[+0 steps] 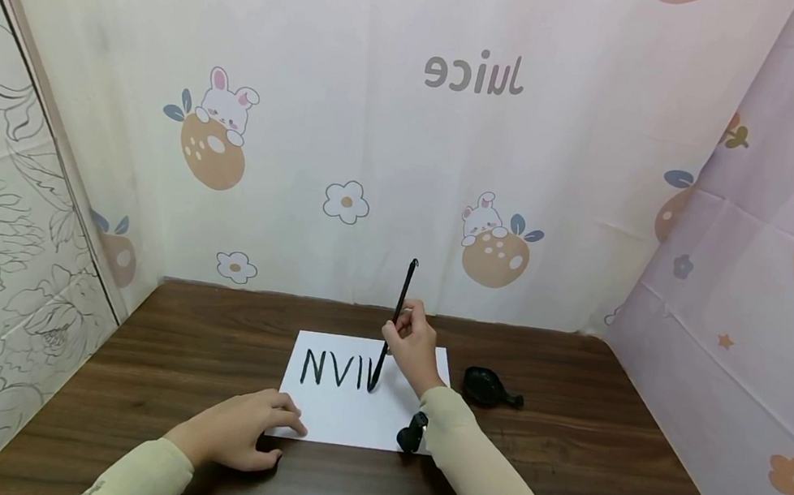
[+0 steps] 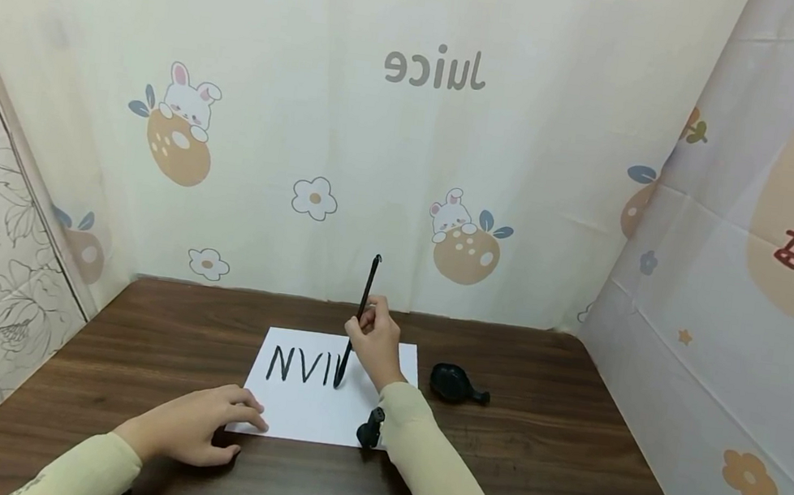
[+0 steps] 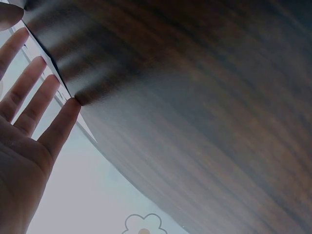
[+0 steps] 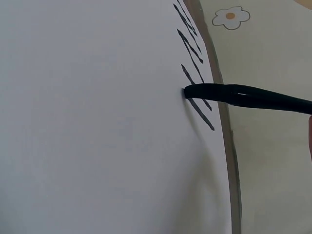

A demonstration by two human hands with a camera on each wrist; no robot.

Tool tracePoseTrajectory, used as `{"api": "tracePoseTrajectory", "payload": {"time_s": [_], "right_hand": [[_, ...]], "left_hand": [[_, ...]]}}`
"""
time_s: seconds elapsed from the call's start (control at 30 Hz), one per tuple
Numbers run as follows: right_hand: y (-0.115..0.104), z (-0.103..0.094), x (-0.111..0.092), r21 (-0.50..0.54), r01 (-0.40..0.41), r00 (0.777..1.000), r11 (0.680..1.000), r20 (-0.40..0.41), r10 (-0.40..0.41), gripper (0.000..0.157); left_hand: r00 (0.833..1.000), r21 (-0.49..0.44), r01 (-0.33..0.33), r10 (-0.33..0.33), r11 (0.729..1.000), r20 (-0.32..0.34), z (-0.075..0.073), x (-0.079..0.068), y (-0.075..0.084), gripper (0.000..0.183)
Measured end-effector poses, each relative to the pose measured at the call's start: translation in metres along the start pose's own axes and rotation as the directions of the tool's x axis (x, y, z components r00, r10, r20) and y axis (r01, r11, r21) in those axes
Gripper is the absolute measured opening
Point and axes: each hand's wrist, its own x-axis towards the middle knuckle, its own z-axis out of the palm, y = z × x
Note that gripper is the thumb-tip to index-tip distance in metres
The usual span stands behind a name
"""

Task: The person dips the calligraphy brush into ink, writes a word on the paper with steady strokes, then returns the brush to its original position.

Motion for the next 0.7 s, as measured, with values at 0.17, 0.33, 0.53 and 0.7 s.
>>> {"api": "tracePoseTrajectory", "payload": {"time_s": [0.17, 0.33, 0.53, 0.7], "right_hand": [[0.002, 0.0, 0.0, 0.015, 0.005, 1.0, 1.0, 0.008, -0.005, 0.026], [0.001, -0.001, 0.002, 0.017, 0.03, 1.0, 0.999, -0.006, -0.03, 0.026], [0.0, -0.005, 0.007, 0.01, 0.08, 0.995, 0.997, -0.052, -0.08, 0.028], [0.001, -0.007, 0.01, -0.038, 0.1, 0.99, 0.994, -0.101, -0.103, 0.027]], "left_hand": [[1.0, 0.018, -0.016, 0.016, 1.0, -0.013, 0.002, 0.0, -0.001, 0.033], [1.0, 0.017, -0.017, 0.017, 1.0, -0.015, 0.002, 0.0, -0.001, 0.033], [1.0, 0.022, -0.016, 0.017, 1.0, -0.018, 0.001, 0.001, -0.001, 0.033], [1.0, 0.016, -0.021, 0.021, 1.0, -0.013, 0.001, 0.0, -0.001, 0.033]]}}
